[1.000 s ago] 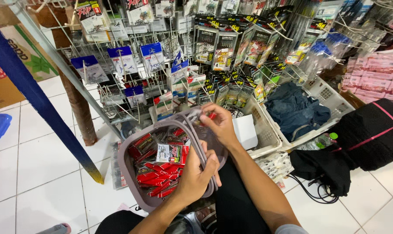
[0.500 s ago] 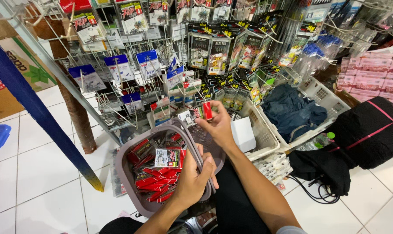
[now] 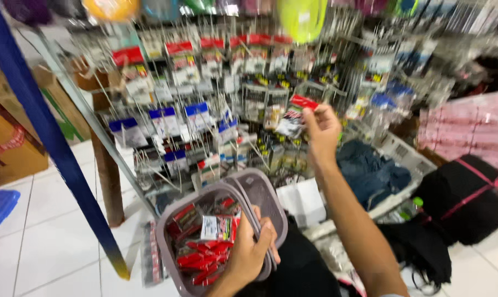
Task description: The person sits on a low stool and repeatedly picks small red packages from a grey basket on their lap, then hangs them on a wire display rack in front of them. The person handles the packages by hand and places them onto hooks on the rack.
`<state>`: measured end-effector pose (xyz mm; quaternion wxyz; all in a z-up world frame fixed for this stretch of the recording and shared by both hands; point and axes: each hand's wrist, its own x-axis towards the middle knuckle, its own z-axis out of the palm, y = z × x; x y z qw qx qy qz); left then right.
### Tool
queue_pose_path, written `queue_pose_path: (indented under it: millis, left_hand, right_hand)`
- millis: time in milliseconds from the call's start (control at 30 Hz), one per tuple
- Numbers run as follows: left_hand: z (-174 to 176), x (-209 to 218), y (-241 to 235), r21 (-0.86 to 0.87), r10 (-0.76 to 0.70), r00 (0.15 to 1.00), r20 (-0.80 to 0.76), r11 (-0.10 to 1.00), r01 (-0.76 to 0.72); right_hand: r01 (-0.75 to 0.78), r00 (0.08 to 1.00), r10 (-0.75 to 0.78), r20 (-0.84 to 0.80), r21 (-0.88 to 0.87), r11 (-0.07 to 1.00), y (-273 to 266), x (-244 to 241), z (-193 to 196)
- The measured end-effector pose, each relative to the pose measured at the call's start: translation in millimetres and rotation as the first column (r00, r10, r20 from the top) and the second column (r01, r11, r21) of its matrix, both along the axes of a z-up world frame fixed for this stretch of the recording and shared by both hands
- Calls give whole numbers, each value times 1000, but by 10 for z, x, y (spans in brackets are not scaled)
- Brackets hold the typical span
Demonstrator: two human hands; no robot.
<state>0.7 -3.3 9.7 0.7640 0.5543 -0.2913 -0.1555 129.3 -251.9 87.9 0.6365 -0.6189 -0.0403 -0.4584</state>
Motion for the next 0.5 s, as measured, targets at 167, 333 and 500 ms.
queue_pose_path:
  millis: [167,333,500]
  left_hand:
    - [-68,25,-34,-56,-50,988,-143,998,42]
    - [49,13,4,17,-37,961,-275,999,43]
    - [-51,35,-9,34,-1,982,-190,999,8]
  right_hand:
    - [23,996,-27,-82,-49,999,-182,-32,759]
    - [198,971,-224,-80,-251,948,-384,115,1099]
    - [218,956,-252,-149,-211,953,-538,267,1220]
